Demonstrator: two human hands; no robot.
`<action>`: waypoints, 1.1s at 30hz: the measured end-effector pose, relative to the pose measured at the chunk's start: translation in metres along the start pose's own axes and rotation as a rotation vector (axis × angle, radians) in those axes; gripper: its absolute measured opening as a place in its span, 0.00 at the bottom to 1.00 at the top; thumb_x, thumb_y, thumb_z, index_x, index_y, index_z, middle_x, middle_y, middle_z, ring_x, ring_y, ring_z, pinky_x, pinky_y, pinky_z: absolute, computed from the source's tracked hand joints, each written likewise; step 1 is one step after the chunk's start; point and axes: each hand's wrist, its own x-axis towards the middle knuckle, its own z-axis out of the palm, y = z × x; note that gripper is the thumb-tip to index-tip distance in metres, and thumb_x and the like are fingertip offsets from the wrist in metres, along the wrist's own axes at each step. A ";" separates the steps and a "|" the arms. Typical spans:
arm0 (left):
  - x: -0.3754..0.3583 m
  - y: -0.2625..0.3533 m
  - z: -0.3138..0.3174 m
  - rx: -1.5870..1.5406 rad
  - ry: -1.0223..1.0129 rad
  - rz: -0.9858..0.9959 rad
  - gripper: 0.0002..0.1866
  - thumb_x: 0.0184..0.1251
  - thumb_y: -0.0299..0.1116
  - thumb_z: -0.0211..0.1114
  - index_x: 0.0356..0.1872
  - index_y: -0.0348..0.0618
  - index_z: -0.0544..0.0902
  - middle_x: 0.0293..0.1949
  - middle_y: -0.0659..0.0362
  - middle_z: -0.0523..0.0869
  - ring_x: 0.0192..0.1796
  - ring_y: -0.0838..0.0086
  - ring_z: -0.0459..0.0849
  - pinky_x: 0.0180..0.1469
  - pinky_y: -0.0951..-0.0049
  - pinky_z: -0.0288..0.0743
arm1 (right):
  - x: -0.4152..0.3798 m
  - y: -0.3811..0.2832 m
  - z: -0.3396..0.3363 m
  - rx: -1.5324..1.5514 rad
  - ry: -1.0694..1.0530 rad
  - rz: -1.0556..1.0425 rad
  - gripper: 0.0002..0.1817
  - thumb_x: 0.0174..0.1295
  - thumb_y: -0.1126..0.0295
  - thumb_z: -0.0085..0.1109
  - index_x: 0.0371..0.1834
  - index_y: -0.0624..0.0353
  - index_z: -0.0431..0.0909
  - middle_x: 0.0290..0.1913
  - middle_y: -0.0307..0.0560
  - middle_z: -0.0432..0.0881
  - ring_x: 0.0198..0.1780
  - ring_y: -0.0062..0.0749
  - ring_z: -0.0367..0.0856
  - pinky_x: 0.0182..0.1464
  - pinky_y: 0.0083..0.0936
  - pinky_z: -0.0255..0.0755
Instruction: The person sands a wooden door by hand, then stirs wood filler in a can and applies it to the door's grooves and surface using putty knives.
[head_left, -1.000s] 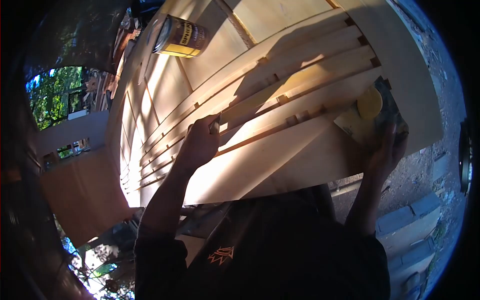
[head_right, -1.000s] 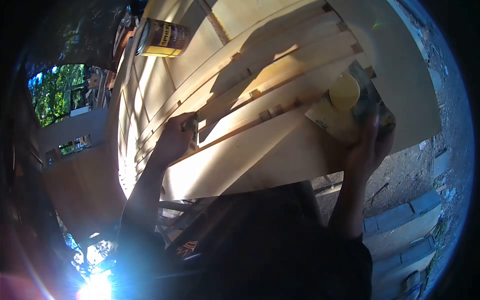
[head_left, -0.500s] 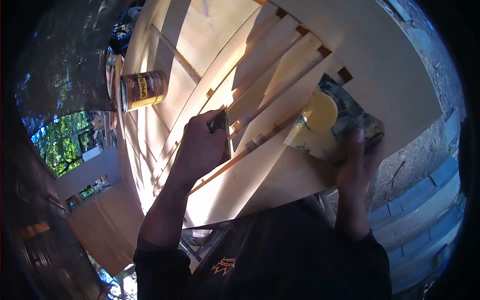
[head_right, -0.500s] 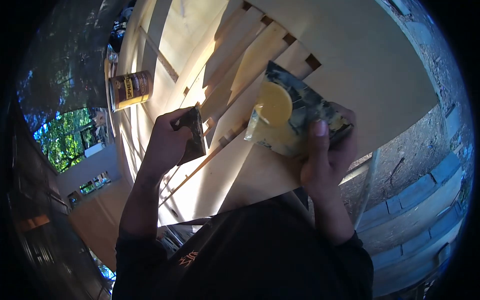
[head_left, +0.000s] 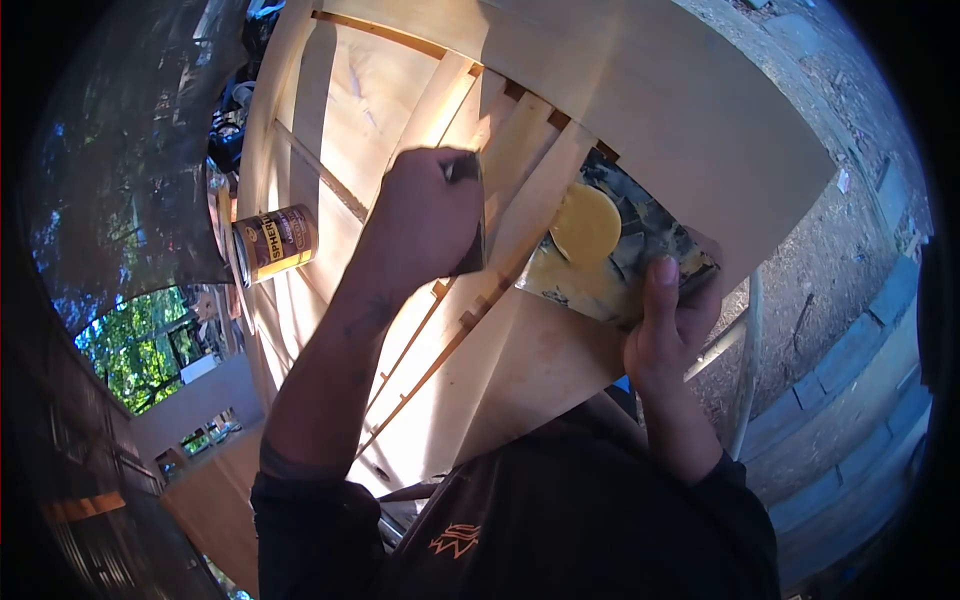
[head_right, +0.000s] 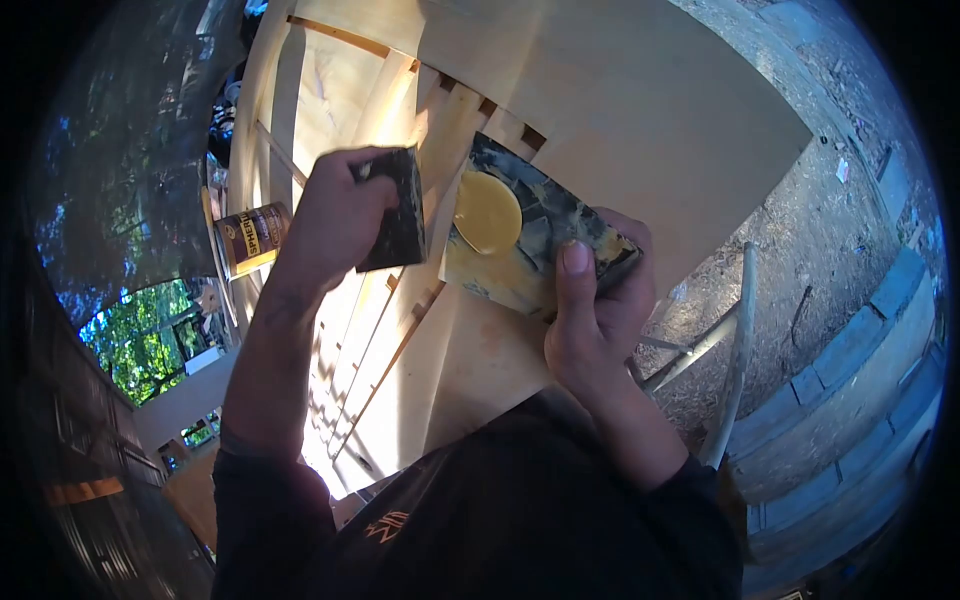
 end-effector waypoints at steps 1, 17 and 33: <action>0.007 0.004 0.000 0.013 -0.013 0.039 0.12 0.56 0.31 0.53 0.28 0.30 0.78 0.25 0.47 0.82 0.29 0.65 0.84 0.35 0.68 0.76 | 0.000 -0.001 0.001 0.003 0.021 0.000 0.13 0.68 0.68 0.49 0.49 0.66 0.66 0.38 0.40 0.74 0.39 0.16 0.68 0.46 0.16 0.64; -0.061 -0.016 -0.033 -0.216 -0.279 0.743 0.24 0.59 0.14 0.50 0.59 0.34 0.72 0.50 0.54 0.80 0.53 0.76 0.77 0.58 0.77 0.70 | -0.040 -0.018 -0.011 0.401 0.153 0.169 0.16 0.69 0.67 0.47 0.55 0.65 0.64 0.48 0.49 0.77 0.47 0.30 0.79 0.51 0.28 0.76; -0.298 -0.359 -0.094 0.297 0.172 1.412 0.23 0.52 0.15 0.57 0.51 0.45 0.80 0.48 0.49 0.80 0.54 0.53 0.77 0.57 0.57 0.72 | -0.379 0.014 0.107 0.192 -0.037 0.029 0.18 0.67 0.69 0.51 0.57 0.64 0.66 0.49 0.45 0.77 0.50 0.24 0.75 0.55 0.25 0.68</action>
